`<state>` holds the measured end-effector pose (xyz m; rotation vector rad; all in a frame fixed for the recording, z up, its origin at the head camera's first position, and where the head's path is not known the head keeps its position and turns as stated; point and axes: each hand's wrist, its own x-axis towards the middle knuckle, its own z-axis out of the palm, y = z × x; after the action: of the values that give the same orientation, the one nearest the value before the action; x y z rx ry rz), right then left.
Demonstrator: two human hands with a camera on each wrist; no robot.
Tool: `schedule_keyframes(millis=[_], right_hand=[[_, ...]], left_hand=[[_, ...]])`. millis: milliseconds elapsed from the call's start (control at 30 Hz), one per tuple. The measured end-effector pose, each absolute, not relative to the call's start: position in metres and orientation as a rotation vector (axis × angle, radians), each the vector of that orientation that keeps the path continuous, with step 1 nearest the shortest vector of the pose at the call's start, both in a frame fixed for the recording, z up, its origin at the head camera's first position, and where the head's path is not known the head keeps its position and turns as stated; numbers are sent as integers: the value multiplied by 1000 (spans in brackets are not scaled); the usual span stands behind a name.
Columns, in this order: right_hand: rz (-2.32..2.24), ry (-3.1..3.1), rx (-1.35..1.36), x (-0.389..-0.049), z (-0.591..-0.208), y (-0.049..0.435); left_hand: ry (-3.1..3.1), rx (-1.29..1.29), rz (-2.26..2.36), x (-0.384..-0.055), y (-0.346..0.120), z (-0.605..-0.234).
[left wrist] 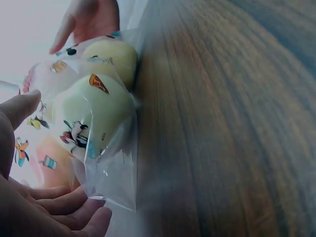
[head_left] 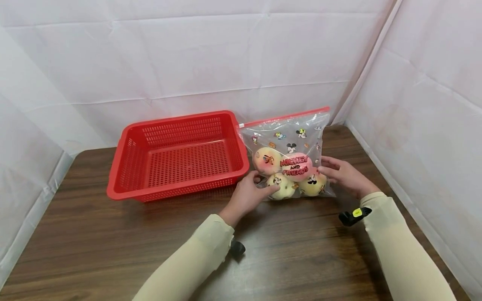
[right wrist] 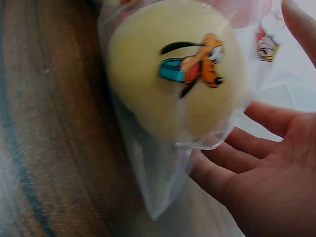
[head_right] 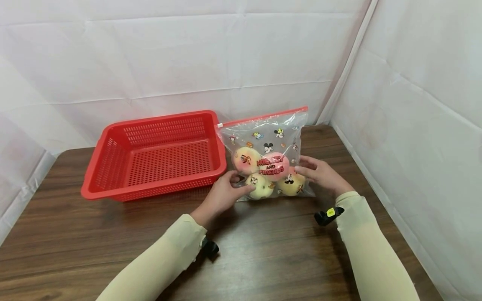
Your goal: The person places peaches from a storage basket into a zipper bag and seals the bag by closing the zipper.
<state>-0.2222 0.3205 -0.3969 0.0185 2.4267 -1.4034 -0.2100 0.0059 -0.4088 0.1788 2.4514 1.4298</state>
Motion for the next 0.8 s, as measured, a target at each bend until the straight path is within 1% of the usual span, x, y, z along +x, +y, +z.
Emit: schedule_keyframes(millis=[233,400,667,800], right_hand=[[-1377,2416,-44,-225,-406,313],[-1383,2405,-24,-224,-408,313],[-1371,2481,46,-219,-409,312],[-1386,2509,55,-219,-408,311]], left_hand=[[2324,96,1542,-217,11,-418],[2221,40,1572,-220,19,-421],[2136,23,1643,-217,31,-422],[2100,98,1723,-215,33,-421]])
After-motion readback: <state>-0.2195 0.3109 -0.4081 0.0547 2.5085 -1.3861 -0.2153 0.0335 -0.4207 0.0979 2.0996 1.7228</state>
